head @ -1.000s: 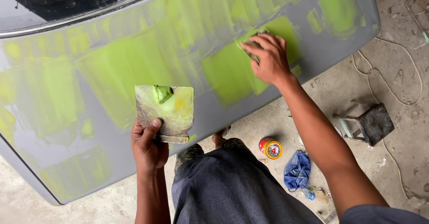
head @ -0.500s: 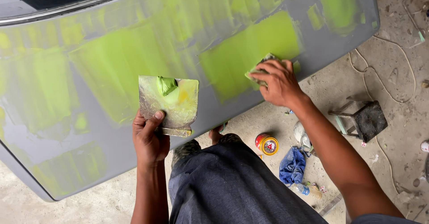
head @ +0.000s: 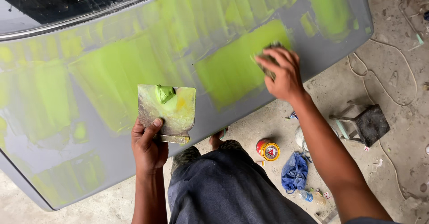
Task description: The person applies a green body filler to the rear trunk of a gray car using a putty knife and a sanding block. They spread the filler across the surface and smooth it out, occasionally reloading the putty knife from the sanding block.
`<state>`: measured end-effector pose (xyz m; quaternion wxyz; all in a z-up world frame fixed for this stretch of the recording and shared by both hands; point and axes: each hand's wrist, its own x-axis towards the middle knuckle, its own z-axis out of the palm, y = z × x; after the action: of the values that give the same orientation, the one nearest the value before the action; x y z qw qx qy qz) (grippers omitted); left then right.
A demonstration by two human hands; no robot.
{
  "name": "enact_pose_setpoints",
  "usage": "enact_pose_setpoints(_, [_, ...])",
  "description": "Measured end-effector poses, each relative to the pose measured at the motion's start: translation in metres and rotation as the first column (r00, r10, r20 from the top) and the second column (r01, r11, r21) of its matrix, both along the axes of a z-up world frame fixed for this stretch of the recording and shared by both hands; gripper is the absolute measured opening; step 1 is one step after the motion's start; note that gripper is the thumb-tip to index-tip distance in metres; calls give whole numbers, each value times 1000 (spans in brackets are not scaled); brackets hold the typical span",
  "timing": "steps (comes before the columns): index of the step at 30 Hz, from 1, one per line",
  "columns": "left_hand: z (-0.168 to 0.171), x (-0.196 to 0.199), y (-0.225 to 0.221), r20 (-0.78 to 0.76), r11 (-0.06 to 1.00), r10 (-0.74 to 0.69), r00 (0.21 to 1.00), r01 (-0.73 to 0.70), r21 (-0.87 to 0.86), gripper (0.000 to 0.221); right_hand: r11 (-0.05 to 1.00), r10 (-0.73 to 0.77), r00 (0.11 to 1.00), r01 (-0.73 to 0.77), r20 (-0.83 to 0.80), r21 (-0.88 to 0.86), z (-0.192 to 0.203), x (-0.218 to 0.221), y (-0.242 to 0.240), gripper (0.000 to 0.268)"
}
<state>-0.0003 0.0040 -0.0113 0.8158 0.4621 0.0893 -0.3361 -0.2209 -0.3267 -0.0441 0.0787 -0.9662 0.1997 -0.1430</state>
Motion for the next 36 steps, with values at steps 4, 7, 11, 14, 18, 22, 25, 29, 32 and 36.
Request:
enact_pose_setpoints(4, [6,-4,5,2,1000,-1,1000,1,15,18,998,35,989,-43,146,51,-33,40,-36,68])
enact_pose_setpoints(7, [9,-4,7,7,999,18,1000,-18,32,17,994,109,973,-111,205,-5,-46,47,-50,66])
enact_pose_setpoints(11, [11,-2,7,20,999,35,999,-36,41,17,995,98,980,-94,175,-28,-54,31,-58,62])
enact_pose_setpoints(14, [6,-3,7,23,999,43,999,-43,26,17,998,62,988,-60,139,-21,-48,31,-65,59])
enact_pose_setpoints(18, [20,-8,-1,4,999,45,999,-45,24,16,999,22,995,-20,98,-25,-40,49,-60,55])
enact_pose_setpoints(22, [19,-10,-1,3,999,40,999,-40,33,17,999,-6,999,4,36,37,-39,55,-59,52])
enact_pose_setpoints(25, [20,-10,0,-1,999,39,999,-39,34,19,993,-49,995,58,-88,101,-29,51,-52,51])
enact_pose_setpoints(29, [19,-11,-1,0,999,23,1000,-23,37,18,986,-38,989,61,-144,155,-25,31,-40,50])
enact_pose_setpoints(32, [21,-14,-4,-2,999,9,1000,-9,34,18,989,-22,989,44,-148,140,-34,7,-30,51])
enact_pose_setpoints(36, [18,-19,-9,-11,1000,-17,1000,17,4,19,986,-39,982,68,-186,152,-35,-23,-8,55])
